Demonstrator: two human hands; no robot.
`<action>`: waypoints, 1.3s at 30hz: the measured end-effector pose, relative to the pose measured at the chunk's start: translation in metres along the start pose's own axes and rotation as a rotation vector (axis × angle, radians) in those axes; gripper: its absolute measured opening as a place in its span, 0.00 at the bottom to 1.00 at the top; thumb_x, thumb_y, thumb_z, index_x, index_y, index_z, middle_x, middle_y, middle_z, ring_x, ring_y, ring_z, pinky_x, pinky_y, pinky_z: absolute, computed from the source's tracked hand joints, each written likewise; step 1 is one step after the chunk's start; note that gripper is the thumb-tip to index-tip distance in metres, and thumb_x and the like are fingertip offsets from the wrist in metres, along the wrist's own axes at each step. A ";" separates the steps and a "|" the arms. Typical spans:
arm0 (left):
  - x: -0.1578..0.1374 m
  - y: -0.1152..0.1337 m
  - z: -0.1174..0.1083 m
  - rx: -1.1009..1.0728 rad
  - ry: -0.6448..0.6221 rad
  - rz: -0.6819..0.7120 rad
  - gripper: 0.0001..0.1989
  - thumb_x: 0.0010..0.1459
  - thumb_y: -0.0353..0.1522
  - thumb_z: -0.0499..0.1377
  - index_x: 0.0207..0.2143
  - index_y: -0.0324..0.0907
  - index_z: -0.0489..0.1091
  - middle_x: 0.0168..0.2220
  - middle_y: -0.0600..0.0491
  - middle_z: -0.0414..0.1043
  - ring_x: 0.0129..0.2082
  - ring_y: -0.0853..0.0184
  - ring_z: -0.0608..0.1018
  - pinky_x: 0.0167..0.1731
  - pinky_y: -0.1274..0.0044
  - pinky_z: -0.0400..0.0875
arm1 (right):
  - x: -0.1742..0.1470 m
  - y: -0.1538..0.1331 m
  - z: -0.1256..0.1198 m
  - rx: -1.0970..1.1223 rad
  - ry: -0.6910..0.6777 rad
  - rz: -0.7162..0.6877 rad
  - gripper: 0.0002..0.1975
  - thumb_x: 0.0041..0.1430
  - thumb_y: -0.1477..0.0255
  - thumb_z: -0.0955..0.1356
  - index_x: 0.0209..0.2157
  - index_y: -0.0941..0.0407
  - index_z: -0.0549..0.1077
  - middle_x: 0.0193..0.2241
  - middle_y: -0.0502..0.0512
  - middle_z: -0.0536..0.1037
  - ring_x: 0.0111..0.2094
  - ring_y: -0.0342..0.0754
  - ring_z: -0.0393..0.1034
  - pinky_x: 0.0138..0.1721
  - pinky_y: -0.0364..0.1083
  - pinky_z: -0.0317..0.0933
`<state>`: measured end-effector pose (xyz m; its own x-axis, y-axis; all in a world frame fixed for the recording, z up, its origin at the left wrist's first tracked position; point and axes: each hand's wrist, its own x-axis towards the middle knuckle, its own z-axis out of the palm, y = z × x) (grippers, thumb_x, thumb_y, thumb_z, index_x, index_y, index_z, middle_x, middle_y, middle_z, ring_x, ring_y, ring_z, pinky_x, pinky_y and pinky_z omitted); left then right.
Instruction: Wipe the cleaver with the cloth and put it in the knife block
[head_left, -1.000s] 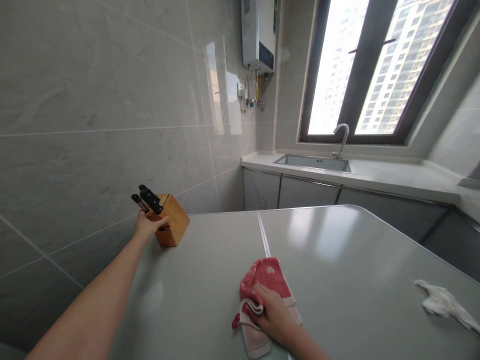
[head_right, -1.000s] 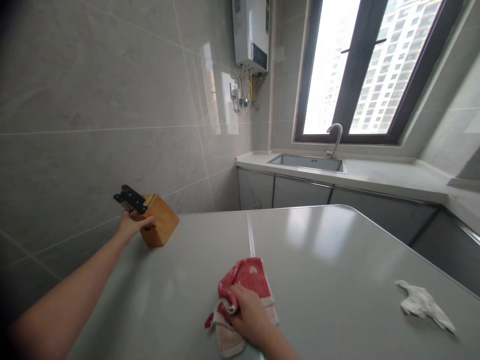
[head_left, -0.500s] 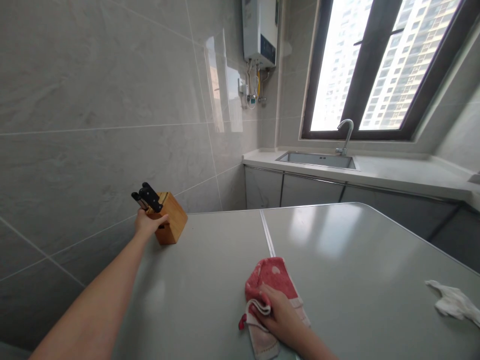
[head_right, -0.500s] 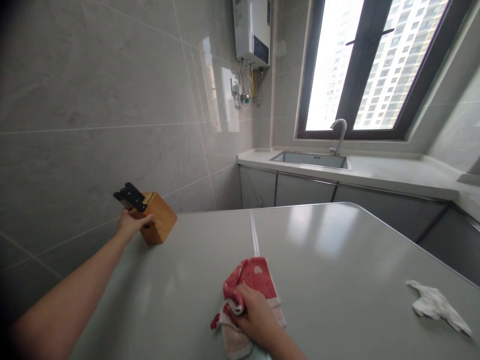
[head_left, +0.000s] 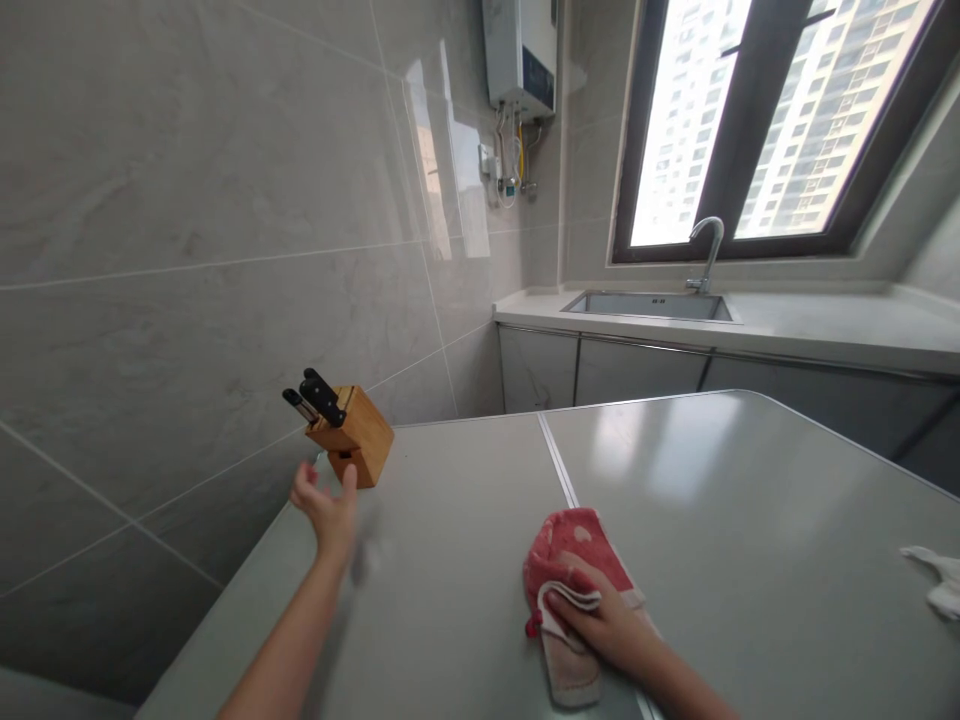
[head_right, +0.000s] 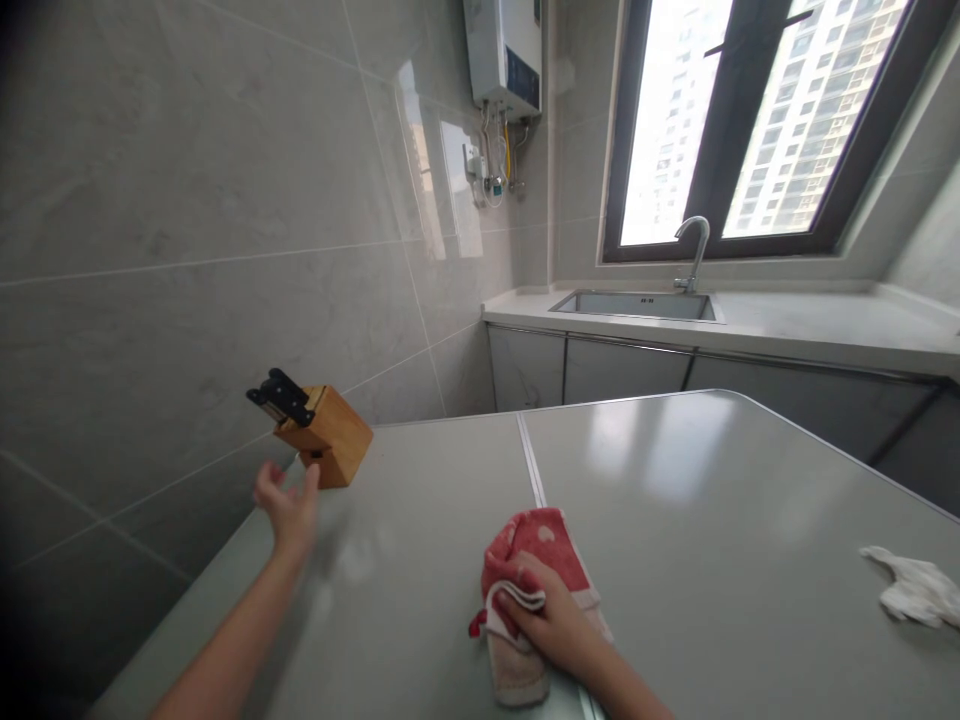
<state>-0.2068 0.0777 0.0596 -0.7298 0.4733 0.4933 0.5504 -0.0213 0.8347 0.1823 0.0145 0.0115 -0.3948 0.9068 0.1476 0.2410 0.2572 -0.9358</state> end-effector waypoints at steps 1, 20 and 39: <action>-0.025 0.000 -0.002 -0.067 -0.035 -0.025 0.35 0.51 0.41 0.60 0.58 0.43 0.50 0.59 0.40 0.49 0.59 0.58 0.60 0.54 0.68 0.62 | 0.001 0.002 -0.001 0.060 0.000 0.036 0.19 0.54 0.58 0.67 0.43 0.55 0.73 0.44 0.60 0.75 0.46 0.55 0.68 0.51 0.53 0.59; -0.229 0.073 -0.051 -0.925 -0.986 -1.093 0.24 0.49 0.42 0.64 0.46 0.42 0.70 0.48 0.44 0.73 0.52 0.53 0.72 0.54 0.64 0.65 | -0.027 -0.054 0.041 1.108 -0.235 0.584 0.27 0.48 0.49 0.67 0.36 0.60 0.74 0.33 0.61 0.80 0.40 0.56 0.75 0.45 0.52 0.66; -0.195 0.049 -0.113 -0.316 -0.906 -0.340 0.15 0.54 0.36 0.59 0.44 0.42 0.72 0.42 0.48 0.76 0.43 0.60 0.75 0.47 0.73 0.66 | -0.035 -0.025 0.054 0.142 -0.072 0.097 0.27 0.58 0.59 0.63 0.56 0.54 0.56 0.47 0.62 0.71 0.42 0.51 0.70 0.43 0.52 0.67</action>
<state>-0.0834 -0.1156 0.0323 -0.1741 0.9837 -0.0440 0.1430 0.0695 0.9873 0.1426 -0.0421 0.0130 -0.4394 0.8976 0.0356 0.1559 0.1152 -0.9810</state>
